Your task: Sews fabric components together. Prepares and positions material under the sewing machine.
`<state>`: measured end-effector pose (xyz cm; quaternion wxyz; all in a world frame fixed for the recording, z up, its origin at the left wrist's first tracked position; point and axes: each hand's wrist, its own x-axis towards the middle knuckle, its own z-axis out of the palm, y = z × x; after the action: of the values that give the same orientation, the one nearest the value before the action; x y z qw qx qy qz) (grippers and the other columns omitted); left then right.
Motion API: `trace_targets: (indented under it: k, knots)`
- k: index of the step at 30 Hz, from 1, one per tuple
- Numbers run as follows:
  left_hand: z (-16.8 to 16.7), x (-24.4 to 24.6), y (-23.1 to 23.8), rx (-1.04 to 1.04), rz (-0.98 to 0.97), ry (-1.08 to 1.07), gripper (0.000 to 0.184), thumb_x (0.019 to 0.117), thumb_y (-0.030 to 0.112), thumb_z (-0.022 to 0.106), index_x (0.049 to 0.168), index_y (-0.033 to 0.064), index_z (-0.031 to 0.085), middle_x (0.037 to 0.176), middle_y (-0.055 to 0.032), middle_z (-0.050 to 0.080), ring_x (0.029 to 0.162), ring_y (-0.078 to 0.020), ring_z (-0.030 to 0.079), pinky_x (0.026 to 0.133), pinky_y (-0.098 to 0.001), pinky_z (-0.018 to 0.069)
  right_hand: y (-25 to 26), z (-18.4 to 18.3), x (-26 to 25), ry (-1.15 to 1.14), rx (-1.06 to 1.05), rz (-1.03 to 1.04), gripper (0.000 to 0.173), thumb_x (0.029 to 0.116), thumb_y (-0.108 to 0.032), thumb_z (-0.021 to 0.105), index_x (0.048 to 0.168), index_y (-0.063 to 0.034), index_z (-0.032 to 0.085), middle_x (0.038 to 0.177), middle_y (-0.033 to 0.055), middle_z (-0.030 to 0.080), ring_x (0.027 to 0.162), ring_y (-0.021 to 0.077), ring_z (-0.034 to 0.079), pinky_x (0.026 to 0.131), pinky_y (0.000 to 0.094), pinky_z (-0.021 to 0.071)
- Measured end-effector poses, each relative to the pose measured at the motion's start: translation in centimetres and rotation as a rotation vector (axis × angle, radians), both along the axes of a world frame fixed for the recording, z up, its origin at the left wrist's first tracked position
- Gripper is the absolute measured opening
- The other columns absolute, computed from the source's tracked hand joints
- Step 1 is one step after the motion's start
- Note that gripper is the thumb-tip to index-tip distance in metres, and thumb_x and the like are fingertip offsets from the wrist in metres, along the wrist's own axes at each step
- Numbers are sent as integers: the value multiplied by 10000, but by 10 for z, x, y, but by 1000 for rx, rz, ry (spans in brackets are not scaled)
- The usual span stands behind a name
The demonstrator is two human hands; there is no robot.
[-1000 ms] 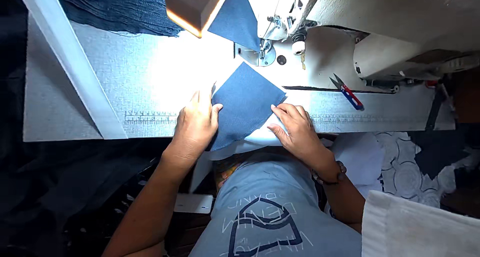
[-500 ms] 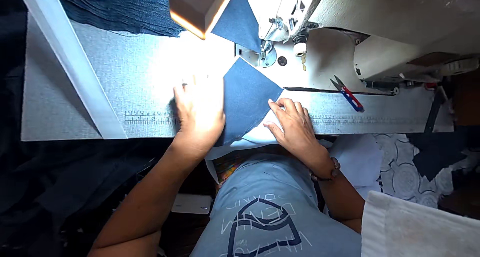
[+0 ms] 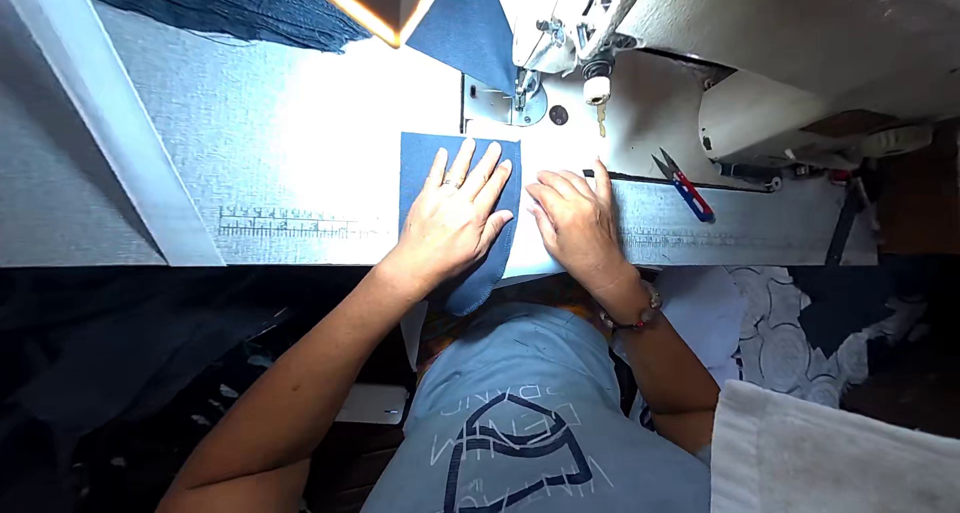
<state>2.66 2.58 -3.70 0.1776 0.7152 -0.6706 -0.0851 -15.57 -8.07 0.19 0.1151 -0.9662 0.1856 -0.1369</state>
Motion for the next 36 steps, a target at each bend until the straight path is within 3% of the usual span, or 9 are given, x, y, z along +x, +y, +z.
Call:
trace_targets:
  k: [10,15,19,36]
  knots:
    - [0,1,0,14,2,-1,635,1089,440,253,1539,37,448,1640,-179,355,1539,-417,265,1211,-660,168,-1,-1,-3,-14,10,-18,255,977,-102,620,1193,-8,718,1293,165,684,1259,387,614,1146,704,268]
    - [-1,5,-7,7,-18,-1,678,1077,505,273,1542,43,444,1640,-175,358,1541,-407,267,1213,-660,164,-12,-9,13,-4,17,-100,392,973,-43,598,1362,-70,641,1267,181,650,1177,404,604,1117,650,329]
    - [0,14,-20,5,-36,27,719,1061,543,283,1544,32,436,1635,-191,359,1536,-423,271,1208,-670,158,-35,-31,37,-54,-31,-141,350,986,-78,563,1297,-128,715,1226,169,691,1118,399,646,1099,660,333]
    - [3,34,-49,64,-26,55,766,1039,566,264,1567,25,390,1656,-204,308,1557,-420,206,1224,-665,86,-59,-32,55,-24,-82,-134,377,996,-71,535,1327,-145,702,1298,146,682,1192,392,630,1123,699,276]
